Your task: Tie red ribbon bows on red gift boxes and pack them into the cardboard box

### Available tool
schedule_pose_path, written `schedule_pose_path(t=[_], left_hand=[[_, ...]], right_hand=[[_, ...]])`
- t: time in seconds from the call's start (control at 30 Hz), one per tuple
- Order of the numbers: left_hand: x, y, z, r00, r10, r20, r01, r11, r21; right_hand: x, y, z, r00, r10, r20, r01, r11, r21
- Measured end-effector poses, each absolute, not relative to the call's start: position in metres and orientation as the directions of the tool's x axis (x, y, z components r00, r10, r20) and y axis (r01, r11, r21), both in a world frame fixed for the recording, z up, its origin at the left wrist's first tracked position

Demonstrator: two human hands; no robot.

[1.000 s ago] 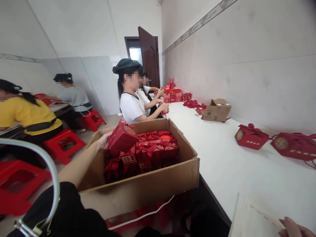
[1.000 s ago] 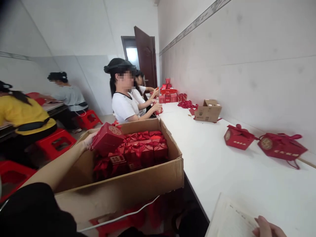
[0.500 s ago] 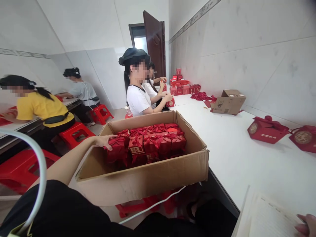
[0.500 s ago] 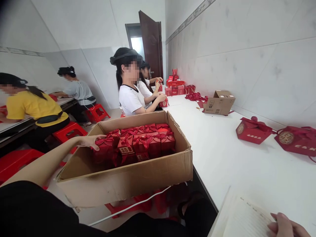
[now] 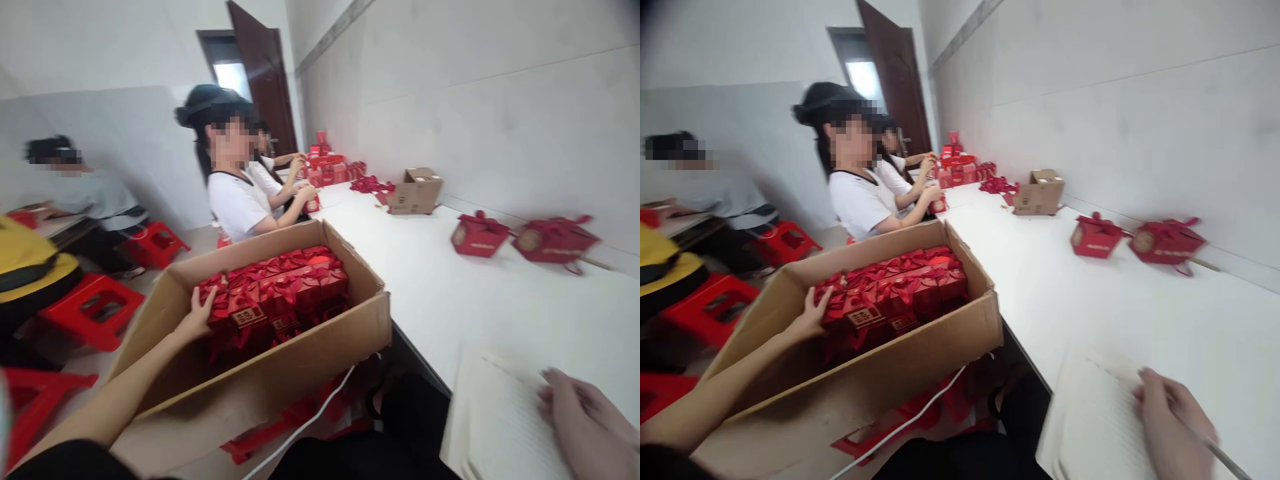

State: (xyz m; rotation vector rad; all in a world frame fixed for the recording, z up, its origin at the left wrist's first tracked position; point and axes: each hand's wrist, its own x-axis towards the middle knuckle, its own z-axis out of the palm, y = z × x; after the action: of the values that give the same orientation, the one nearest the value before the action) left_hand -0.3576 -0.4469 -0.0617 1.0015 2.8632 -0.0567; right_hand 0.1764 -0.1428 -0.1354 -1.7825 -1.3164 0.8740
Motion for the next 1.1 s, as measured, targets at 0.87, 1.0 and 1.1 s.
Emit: schedule_pose_path(t=[0.87,1.0,1.1], left_hand=[[0.001,-0.167,-0.084,0.802,0.508,-0.315,0.463,-0.861,-0.209],[0.003,-0.17,-0.09,0.804,0.523,-0.282,0.496,-0.852,-0.166],[0.005,-0.171,-0.09,0.809,0.527,-0.262,0.514,-0.849,-0.12]], right_hand=[[0.151,-0.135,-0.12,0.189,0.979,-0.073,0.006,-0.075,-0.997],[0.151,-0.135,-0.12,0.243,0.97,0.003,0.153,-0.035,-0.988],[0.154,-0.135,-0.123,0.288,0.955,0.068,0.341,-0.036,-0.939]])
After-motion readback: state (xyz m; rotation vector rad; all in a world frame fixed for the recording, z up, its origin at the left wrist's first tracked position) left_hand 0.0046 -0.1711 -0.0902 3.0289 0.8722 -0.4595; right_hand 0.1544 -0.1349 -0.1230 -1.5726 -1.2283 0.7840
